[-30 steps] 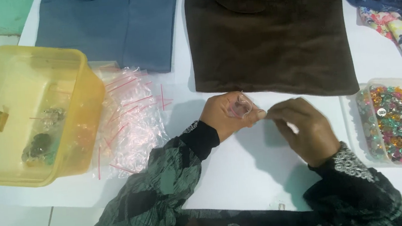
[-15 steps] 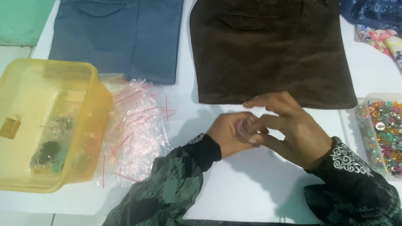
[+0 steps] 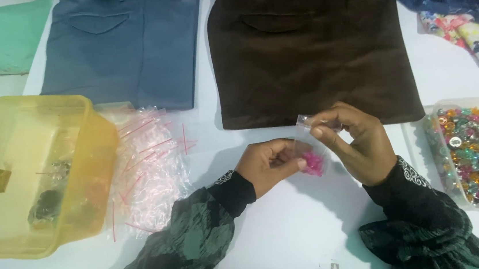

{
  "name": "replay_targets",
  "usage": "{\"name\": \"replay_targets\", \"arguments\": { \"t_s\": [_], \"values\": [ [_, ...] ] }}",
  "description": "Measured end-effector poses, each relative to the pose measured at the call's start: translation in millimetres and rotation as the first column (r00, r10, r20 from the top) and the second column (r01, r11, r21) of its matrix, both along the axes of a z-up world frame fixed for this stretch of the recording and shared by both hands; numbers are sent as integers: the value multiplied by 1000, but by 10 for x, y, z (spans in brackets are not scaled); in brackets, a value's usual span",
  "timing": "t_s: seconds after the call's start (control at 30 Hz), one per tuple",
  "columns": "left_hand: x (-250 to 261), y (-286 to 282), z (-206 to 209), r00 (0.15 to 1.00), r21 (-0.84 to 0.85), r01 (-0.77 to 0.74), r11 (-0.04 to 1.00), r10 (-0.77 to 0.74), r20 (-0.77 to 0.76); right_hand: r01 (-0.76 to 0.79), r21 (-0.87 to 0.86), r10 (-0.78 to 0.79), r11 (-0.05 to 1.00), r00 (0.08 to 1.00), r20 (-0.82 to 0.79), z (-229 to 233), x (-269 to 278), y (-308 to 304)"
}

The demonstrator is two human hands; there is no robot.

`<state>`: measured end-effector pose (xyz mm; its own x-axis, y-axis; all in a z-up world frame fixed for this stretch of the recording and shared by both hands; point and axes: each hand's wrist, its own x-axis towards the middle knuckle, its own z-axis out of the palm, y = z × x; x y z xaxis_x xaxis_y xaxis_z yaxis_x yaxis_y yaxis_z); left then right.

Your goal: Sorting various colored buttons from a container and bagging them into small plastic pouches.

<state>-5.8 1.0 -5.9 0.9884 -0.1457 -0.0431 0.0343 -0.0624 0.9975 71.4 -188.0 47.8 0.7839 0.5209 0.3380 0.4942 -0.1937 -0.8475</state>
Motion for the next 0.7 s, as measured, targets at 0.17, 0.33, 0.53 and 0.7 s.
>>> {"name": "replay_targets", "arguments": {
  "t_s": [0.17, 0.33, 0.53, 0.7],
  "values": [
    [-33, -39, -45, 999, -53, 6, 999, -9, -49, 42, 123, -25, 991, 991, -131, -198, 18, 21],
    [-49, -61, -162, 1000, 15, 6, 1000, -5, -9, 101, 167, -63, 981, 973, -222, -278, -65, 44],
    [-50, -39, -15, 999, 74, -35, 997, 37, -26, 176, 184, -84, 967, 903, -422, -307, -46, 48],
    [-72, -29, -39, 998, 22, -32, 999, 33, -46, 119, 175, -42, 977, 919, -392, -396, -68, 3]
  ]
}}
